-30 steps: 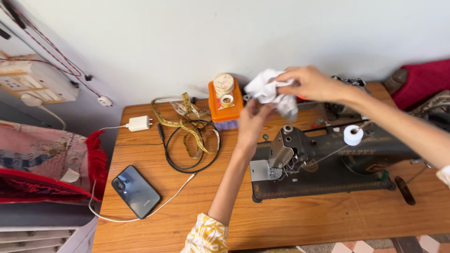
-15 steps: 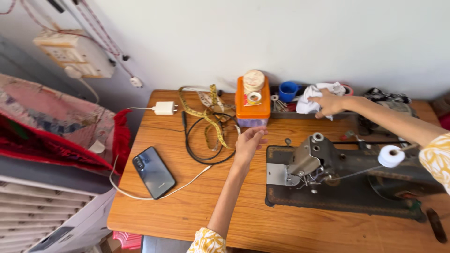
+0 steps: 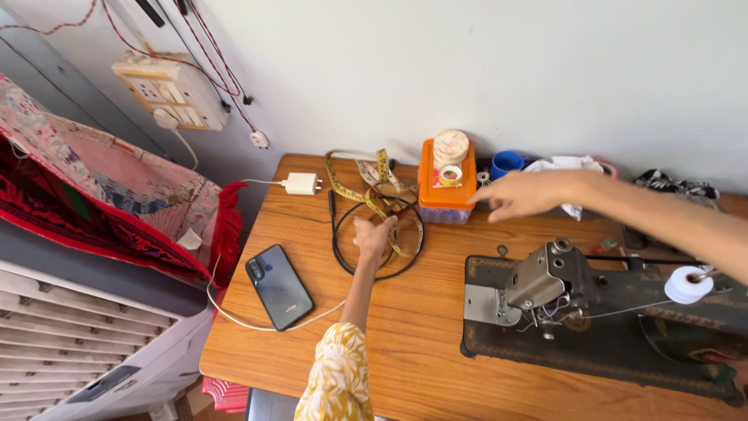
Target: The person tidies a sewing table: they close an orange plastic container, place scissors and small items into a tray, hang a measuring tape and headbands on a wall hook, coil a cable, plug in a charger, and fold a red-fringed cloth runner, setting it on top of an air cooler.
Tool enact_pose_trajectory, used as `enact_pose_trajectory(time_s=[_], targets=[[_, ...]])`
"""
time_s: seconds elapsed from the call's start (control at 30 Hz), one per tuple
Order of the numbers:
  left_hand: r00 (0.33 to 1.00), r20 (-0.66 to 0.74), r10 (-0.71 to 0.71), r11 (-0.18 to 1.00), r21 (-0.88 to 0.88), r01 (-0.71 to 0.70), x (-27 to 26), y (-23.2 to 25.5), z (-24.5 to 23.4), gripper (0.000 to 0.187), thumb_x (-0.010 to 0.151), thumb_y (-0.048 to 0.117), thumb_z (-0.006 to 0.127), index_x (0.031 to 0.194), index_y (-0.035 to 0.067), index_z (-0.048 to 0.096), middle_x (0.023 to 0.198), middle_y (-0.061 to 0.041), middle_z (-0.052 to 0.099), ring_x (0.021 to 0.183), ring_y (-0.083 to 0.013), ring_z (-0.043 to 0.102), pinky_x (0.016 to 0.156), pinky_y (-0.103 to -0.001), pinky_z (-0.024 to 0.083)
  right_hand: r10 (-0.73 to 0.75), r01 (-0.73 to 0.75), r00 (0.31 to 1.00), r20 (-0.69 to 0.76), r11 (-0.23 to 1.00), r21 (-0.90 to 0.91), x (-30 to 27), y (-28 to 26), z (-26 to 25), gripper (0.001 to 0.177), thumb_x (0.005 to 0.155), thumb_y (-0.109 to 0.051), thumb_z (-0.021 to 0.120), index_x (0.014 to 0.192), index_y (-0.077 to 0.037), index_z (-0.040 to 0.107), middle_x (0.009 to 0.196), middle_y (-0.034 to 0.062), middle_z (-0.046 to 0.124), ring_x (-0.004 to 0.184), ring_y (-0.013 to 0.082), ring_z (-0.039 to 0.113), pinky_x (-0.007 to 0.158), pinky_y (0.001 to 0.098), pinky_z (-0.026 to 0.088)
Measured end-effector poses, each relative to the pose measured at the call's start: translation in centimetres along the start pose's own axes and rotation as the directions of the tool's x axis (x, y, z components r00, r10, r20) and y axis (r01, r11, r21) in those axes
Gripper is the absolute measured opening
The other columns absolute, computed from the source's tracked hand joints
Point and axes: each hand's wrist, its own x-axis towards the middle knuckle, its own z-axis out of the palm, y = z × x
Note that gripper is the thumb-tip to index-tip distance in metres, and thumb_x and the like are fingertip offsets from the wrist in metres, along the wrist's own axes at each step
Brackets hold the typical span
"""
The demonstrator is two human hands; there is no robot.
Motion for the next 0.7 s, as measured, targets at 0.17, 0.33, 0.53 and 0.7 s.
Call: enact_pose_trajectory(time_s=[0.17, 0.33, 0.53, 0.7], targets=[[0.993, -0.052, -0.105, 0.979, 0.169, 0.113, 0.3, 1.6, 0.7, 0.09, 0.074, 0.043, 0.086, 0.146, 0.013, 0.042, 0.133, -0.012, 0.065, 0.129, -0.0347, 0.056, 0.11, -0.056, 0.037, -0.086, 0.091, 0.995, 0.048, 0.991, -0.098, 2.4, -6.0, -1.0, 0.061, 0.093, -0.038, 0.064, 0.149, -0.019, 0.046, 0.133, 0.0101, 0.064, 0.112, 0.0249, 0.069, 0.098, 0.0402, 0.055], [0.996, 0.016, -0.088, 0.987, 0.136, 0.085, 1.7, 2.3, 0.2, 0.055, 0.088, 0.039, 0.078, 0.129, 0.008, 0.058, 0.107, -0.014, 0.072, 0.102, -0.0309, 0.068, 0.09, -0.049, 0.051, -0.112, 0.111, 0.994, 0.003, 0.973, -0.204, 5.2, -10.3, -2.8, 0.062, 0.094, -0.033, 0.066, 0.15, -0.018, 0.044, 0.141, 0.0133, 0.056, 0.126, 0.031, 0.057, 0.104, 0.0447, 0.049], [0.902, 0.228, 0.368, 0.922, -0.217, -0.321, 1.0, 10.6, -7.1, 0.034, 0.097, 0.026, 0.067, 0.127, 0.013, 0.064, 0.074, -0.006, 0.066, 0.062, -0.0133, 0.062, 0.056, -0.03, 0.049, -0.152, 0.049, 0.896, -0.418, 0.968, -0.247, 7.9, -14.2, -5.4, 0.097, 0.085, -0.028, 0.075, 0.158, -0.008, 0.014, 0.15, 0.0275, 0.036, 0.128, 0.0456, 0.051, 0.102, 0.05, 0.046], [0.765, 0.42, 0.489, 0.871, -0.278, -0.405, -1.3, 20.3, -15.6, 0.027, 0.1, 0.031, 0.062, 0.121, 0.014, 0.067, 0.071, 0.005, 0.059, 0.052, -0.0067, 0.045, 0.047, -0.024, 0.035, -0.257, 0.258, 0.615, -0.746, 0.959, -0.118, 10.2, -16.6, -9.1, 0.061, 0.09, -0.01, 0.067, 0.143, 0.001, 0.039, 0.128, 0.0275, 0.055, 0.113, 0.0421, 0.062, 0.092, 0.0481, 0.053]])
